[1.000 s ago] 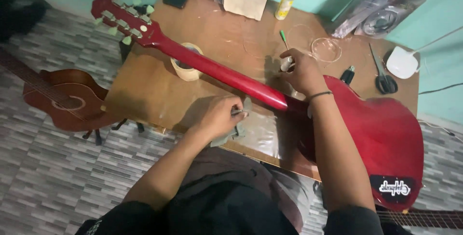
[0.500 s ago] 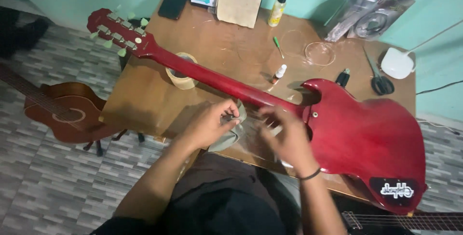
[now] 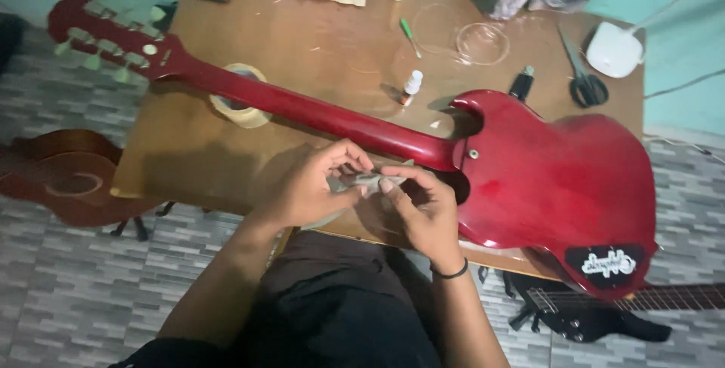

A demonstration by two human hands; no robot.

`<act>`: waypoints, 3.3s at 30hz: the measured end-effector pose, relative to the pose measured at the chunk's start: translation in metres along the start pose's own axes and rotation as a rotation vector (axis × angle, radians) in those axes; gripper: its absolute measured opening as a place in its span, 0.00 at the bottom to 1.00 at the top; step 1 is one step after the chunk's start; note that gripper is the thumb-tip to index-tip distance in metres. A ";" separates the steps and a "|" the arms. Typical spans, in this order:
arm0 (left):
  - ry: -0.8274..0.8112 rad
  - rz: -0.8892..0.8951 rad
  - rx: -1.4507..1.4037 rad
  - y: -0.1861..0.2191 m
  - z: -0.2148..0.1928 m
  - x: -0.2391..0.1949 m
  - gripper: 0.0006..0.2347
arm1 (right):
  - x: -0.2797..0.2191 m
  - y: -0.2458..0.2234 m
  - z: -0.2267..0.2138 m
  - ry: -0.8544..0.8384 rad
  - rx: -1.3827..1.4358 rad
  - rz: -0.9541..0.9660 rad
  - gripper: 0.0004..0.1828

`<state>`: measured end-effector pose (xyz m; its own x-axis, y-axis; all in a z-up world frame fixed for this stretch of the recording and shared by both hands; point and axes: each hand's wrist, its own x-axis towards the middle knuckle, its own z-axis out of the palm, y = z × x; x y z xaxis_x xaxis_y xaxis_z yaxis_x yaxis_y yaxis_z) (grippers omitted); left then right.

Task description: The person cleans the back of a red electric guitar using a small bottle of liquid and a cloth. They apply the liquid to the guitar's body and neck and wipe the surfaces thoroughly with the cloth.

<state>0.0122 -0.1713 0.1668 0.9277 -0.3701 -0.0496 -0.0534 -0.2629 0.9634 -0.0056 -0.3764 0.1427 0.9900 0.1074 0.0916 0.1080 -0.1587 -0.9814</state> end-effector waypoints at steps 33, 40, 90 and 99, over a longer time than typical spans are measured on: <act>-0.497 -0.401 0.354 0.089 0.110 0.009 0.07 | -0.123 0.003 -0.121 0.260 0.178 0.102 0.31; -0.420 -0.161 0.040 0.049 0.131 0.023 0.10 | -0.127 0.025 -0.150 0.251 0.146 0.201 0.34; -0.044 0.037 0.847 -0.026 0.106 0.118 0.25 | 0.003 0.003 -0.086 -0.467 -1.283 0.044 0.51; -0.029 0.052 0.792 -0.023 0.096 0.115 0.41 | -0.009 -0.014 -0.062 -0.414 -1.381 0.079 0.53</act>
<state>0.0848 -0.2938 0.1135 0.9072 -0.4198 -0.0272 -0.3536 -0.7960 0.4914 -0.0101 -0.4355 0.1662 0.9264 0.2870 -0.2438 0.2922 -0.9562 -0.0154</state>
